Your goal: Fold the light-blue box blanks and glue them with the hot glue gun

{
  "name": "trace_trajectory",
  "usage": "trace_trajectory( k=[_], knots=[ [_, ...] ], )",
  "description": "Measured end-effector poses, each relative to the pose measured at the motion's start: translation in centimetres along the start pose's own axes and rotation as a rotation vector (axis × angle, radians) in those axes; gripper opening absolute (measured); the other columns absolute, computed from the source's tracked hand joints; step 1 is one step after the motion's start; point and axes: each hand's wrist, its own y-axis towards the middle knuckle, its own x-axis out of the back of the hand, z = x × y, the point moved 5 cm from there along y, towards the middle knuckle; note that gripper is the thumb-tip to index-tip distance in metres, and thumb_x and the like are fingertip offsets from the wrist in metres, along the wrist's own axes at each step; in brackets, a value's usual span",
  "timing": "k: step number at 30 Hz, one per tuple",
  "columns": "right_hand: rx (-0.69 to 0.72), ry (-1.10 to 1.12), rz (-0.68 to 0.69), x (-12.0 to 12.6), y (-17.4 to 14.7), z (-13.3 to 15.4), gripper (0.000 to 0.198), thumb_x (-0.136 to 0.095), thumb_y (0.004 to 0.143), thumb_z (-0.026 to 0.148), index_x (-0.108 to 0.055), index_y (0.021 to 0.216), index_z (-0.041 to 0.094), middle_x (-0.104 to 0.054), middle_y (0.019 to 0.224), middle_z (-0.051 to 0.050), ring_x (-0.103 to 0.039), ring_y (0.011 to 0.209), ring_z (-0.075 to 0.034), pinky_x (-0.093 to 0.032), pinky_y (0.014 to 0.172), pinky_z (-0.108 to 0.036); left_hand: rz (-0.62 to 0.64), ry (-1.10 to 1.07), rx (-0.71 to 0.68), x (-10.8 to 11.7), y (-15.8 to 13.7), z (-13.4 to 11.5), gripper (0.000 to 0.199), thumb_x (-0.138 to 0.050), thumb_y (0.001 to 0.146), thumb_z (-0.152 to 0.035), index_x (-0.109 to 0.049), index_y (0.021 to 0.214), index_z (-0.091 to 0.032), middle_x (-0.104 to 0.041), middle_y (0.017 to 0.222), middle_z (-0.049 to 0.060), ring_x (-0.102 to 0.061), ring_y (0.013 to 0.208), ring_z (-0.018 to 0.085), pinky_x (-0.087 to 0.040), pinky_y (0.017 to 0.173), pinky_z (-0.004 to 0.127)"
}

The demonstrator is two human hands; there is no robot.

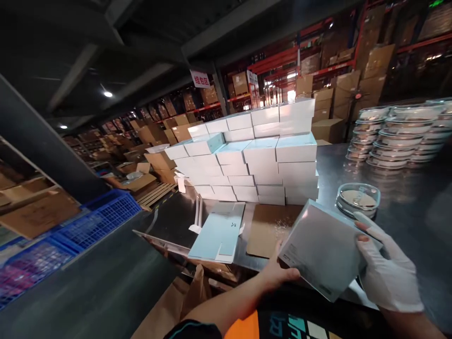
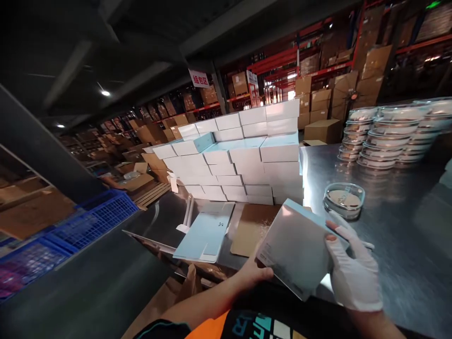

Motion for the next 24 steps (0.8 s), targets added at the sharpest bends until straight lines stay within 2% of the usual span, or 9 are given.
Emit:
trace_trajectory(
  k=[2,5,7,9,13,16,18,20,24],
  knots=[
    [-0.100,0.116,0.095,-0.7,-0.1,-0.2,0.085,-0.079,0.081,0.075,-0.065,0.150,0.030,-0.066,0.155,-0.014,-0.066,0.139,-0.041,-0.064,0.107,-0.054,-0.085,-0.141,-0.010,-0.2,0.1,-0.1,0.109,-0.106,0.053,-0.056,-0.063,0.145,-0.018,-0.076,0.125,0.015,-0.073,0.115,0.033,-0.054,0.106,0.048],
    [-0.078,0.238,0.289,-1.7,-0.5,-0.7,0.106,-0.078,0.082,0.076,-0.034,0.171,0.038,-0.041,0.176,-0.013,-0.056,0.152,-0.039,-0.062,0.111,-0.051,-0.290,-0.241,-0.149,1.2,1.2,-4.6,0.082,-0.107,0.051,-0.049,-0.074,0.119,-0.018,-0.079,0.105,0.009,-0.076,0.096,0.027,-0.061,0.087,0.038],
    [-0.076,0.175,0.399,-2.0,-1.0,-2.4,0.105,-0.076,0.084,0.075,-0.033,0.171,0.035,-0.043,0.175,-0.016,-0.055,0.152,-0.038,-0.060,0.114,-0.052,-0.381,-0.251,-0.265,2.7,2.7,-10.3,0.074,-0.106,0.053,-0.045,-0.074,0.113,-0.018,-0.080,0.104,0.007,-0.076,0.090,0.023,-0.061,0.076,0.030],
    [-0.115,0.049,0.521,-2.5,-2.0,-4.9,0.101,-0.074,0.086,0.073,-0.039,0.168,0.027,-0.055,0.164,-0.022,-0.060,0.147,-0.039,-0.059,0.115,-0.054,-0.425,-0.258,-0.336,4.1,4.8,-17.1,0.066,-0.104,0.060,-0.045,-0.072,0.110,-0.017,-0.079,0.101,0.006,-0.075,0.082,0.018,-0.062,0.068,0.025],
    [-0.142,-0.144,0.678,-3.8,-4.4,-9.7,0.089,-0.073,0.084,0.069,-0.057,0.156,0.020,-0.068,0.148,-0.025,-0.071,0.135,-0.039,-0.060,0.114,-0.051,-0.534,-0.228,-0.443,6.7,9.0,-31.1,0.044,-0.074,0.100,-0.054,-0.068,0.122,-0.016,-0.075,0.091,0.005,-0.069,0.064,0.011,-0.064,0.064,0.022],
    [-0.095,-0.183,0.703,-4.5,-5.2,-11.5,0.073,-0.071,0.082,0.065,-0.068,0.138,0.018,-0.061,0.156,-0.027,-0.074,0.130,-0.038,-0.062,0.111,-0.047,-0.593,-0.137,-0.392,8.8,10.8,-37.0,0.053,-0.044,0.112,-0.060,-0.059,0.141,-0.018,-0.074,0.096,0.007,-0.077,0.077,0.016,-0.068,0.071,0.026],
    [-0.063,-0.192,0.700,-4.6,-5.2,-12.0,0.067,-0.068,0.084,0.063,-0.069,0.133,0.016,-0.060,0.157,-0.028,-0.075,0.128,-0.037,-0.063,0.110,-0.046,-0.666,0.135,-0.300,10.6,10.8,-37.6,0.063,-0.024,0.115,-0.060,-0.052,0.148,-0.015,-0.074,0.101,0.011,-0.080,0.090,0.019,-0.068,0.076,0.026],
    [-0.027,-0.202,0.703,-4.6,-5.1,-12.3,0.062,-0.064,0.088,0.060,-0.071,0.131,0.016,-0.061,0.156,-0.028,-0.076,0.126,-0.035,-0.065,0.108,-0.045,-0.746,0.423,-0.199,12.8,9.7,-35.8,0.069,-0.016,0.114,-0.061,-0.047,0.150,-0.010,-0.074,0.105,0.016,-0.081,0.098,0.020,-0.068,0.079,0.027],
    [0.086,-0.262,0.691,-4.4,-5.2,-12.8,0.049,-0.061,0.093,0.053,-0.076,0.123,0.018,-0.063,0.156,-0.024,-0.072,0.134,-0.036,-0.064,0.109,-0.045,-0.821,0.784,-0.008,17.6,5.1,-28.4,0.073,-0.047,0.105,-0.072,-0.049,0.145,-0.011,-0.076,0.112,0.023,-0.080,0.106,0.031,-0.067,0.085,0.041]
  ],
)
